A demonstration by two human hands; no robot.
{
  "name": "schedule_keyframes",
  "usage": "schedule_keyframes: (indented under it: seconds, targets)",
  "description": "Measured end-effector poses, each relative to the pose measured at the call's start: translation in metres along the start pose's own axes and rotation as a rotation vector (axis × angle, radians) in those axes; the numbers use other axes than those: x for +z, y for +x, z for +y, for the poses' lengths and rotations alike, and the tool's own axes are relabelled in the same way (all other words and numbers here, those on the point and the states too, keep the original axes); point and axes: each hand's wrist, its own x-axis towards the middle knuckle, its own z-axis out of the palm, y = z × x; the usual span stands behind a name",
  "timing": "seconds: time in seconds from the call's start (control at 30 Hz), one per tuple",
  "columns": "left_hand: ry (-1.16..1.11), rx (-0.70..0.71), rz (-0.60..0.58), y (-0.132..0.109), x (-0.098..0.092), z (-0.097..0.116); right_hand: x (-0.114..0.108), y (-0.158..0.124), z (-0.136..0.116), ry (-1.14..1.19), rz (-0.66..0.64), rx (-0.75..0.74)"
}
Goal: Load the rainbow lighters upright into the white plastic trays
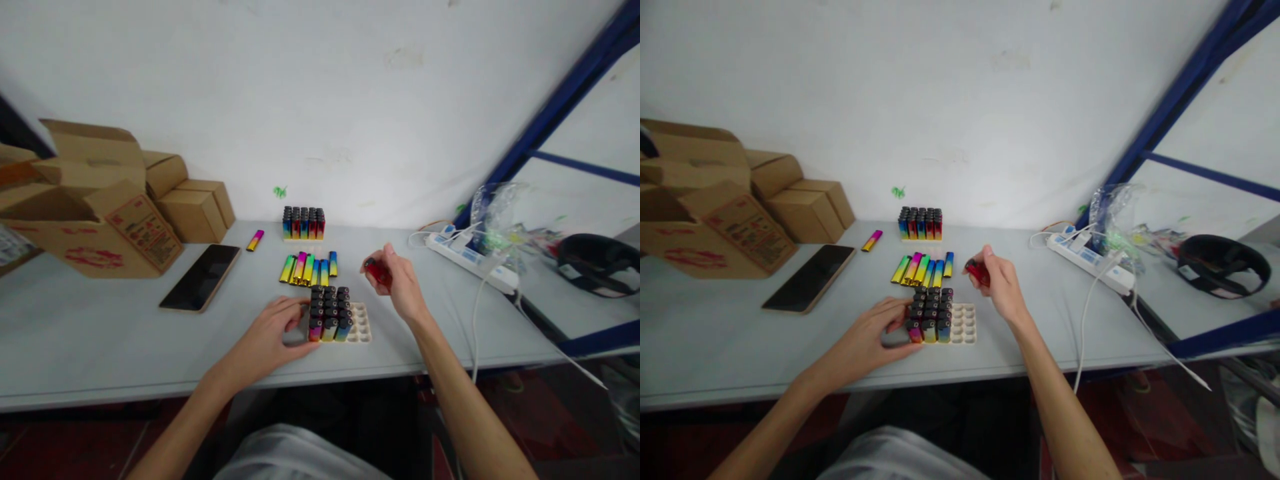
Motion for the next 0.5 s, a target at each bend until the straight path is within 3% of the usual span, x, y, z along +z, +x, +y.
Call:
schedule_keyframes:
  seconds: [0.13,0.5]
  targets:
    - [0.001,0.001,0.004,0.000,-0.001,0.001,0.001,0.001,0.000,-0.042,0.054,0.007]
    - [0.008,-0.019,-0.018,0.001,-0.002,0.003,0.013,0.005,-0.004,0.126,0.102,0.144]
